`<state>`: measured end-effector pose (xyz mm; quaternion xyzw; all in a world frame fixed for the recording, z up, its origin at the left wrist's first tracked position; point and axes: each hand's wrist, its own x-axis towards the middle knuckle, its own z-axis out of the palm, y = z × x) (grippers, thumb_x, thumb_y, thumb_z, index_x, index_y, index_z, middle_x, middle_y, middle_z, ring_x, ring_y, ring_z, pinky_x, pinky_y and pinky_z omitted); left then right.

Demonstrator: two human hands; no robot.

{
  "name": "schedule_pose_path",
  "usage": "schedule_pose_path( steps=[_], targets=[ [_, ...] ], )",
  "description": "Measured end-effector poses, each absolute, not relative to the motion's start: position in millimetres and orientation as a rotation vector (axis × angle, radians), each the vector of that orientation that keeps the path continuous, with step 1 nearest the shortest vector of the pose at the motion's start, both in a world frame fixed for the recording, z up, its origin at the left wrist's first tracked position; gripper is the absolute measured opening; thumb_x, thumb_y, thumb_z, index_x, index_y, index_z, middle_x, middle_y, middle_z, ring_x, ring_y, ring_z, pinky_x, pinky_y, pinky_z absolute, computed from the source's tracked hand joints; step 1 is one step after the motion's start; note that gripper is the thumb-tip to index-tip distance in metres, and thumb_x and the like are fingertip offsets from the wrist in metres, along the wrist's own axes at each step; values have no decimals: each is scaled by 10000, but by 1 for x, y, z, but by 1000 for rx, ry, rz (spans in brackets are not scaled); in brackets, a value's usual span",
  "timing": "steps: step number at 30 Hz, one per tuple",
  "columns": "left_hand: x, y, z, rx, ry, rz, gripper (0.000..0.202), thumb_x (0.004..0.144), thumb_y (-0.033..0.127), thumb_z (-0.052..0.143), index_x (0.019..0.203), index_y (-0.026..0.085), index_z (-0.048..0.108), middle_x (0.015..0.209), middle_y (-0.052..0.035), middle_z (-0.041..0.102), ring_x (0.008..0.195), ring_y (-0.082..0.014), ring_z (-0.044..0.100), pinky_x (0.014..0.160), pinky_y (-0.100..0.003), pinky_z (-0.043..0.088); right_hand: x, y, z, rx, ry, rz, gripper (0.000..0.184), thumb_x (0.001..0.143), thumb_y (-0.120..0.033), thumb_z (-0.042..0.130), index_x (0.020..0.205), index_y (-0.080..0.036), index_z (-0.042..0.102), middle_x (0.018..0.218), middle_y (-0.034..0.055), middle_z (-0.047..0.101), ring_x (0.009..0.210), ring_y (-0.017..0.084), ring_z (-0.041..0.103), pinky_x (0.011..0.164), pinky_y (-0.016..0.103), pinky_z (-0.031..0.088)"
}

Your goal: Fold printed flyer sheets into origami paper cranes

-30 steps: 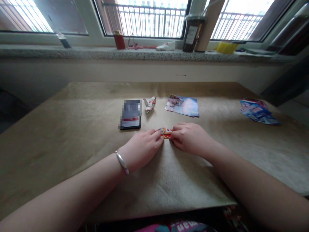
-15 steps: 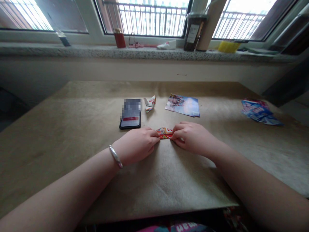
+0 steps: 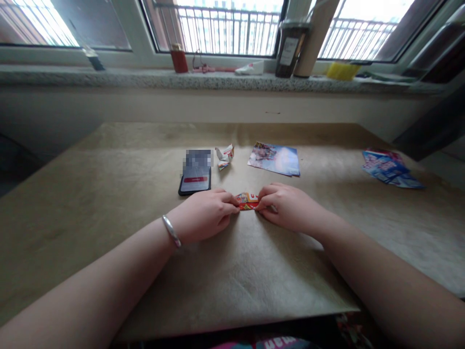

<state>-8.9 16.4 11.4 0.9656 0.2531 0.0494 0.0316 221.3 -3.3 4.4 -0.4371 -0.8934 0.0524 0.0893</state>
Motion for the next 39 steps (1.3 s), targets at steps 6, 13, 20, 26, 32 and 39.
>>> schedule_pose_path(
  steps=[6, 13, 20, 26, 32, 39],
  targets=[
    [-9, 16, 13, 2964, 773, 167, 294, 808, 124, 462, 963, 192, 701, 1048, -36, 677, 936, -172, 615, 881, -309, 503, 219, -3, 3, -1318, -2644, 74, 160, 795, -212, 558, 784, -227, 717, 849, 21, 682, 756, 166, 580, 666, 273, 394],
    [-3, 11, 12, 2981, 875, 228, 218, 847, 167, 465, 885, 176, 679, 968, -52, 669, 875, -178, 602, 811, -319, 513, 216, -5, 5, -1344, -2638, 44, 148, 801, -231, 524, 809, -208, 670, 816, 39, 657, 769, 181, 569, 677, 279, 392],
    [-2, 13, 7, 3054, 894, 265, 170, 849, 175, 467, 922, 144, 617, 865, -64, 639, 790, -179, 571, 721, -303, 498, 214, -2, -1, -1418, -2477, 125, 189, 809, -235, 510, 945, -193, 634, 924, 46, 652, 867, 190, 588, 751, 285, 426],
    [-3, 14, 1, 3136, 792, 293, 304, 895, 209, 436, 1175, 216, 554, 1006, -50, 636, 871, -191, 567, 752, -328, 473, 214, 0, -6, -1418, -2434, 122, 222, 815, -248, 525, 998, -195, 640, 986, 49, 667, 930, 216, 575, 803, 316, 439],
    [-4, 13, 2, 3193, 804, 300, 260, 897, 252, 471, 1120, 260, 605, 1031, -38, 627, 940, -203, 557, 812, -359, 444, 214, 1, -4, -1406, -2418, 192, 172, 808, -194, 523, 921, -184, 654, 900, 52, 688, 870, 200, 576, 773, 305, 441],
    [-5, 15, 1, 3124, 799, 360, 254, 904, 232, 442, 1060, 245, 641, 1020, -47, 631, 924, -189, 579, 785, -339, 473, 211, -2, -2, -1409, -2422, 296, 167, 795, -178, 534, 885, -200, 674, 783, 26, 686, 761, 174, 580, 690, 282, 421]
  ],
)
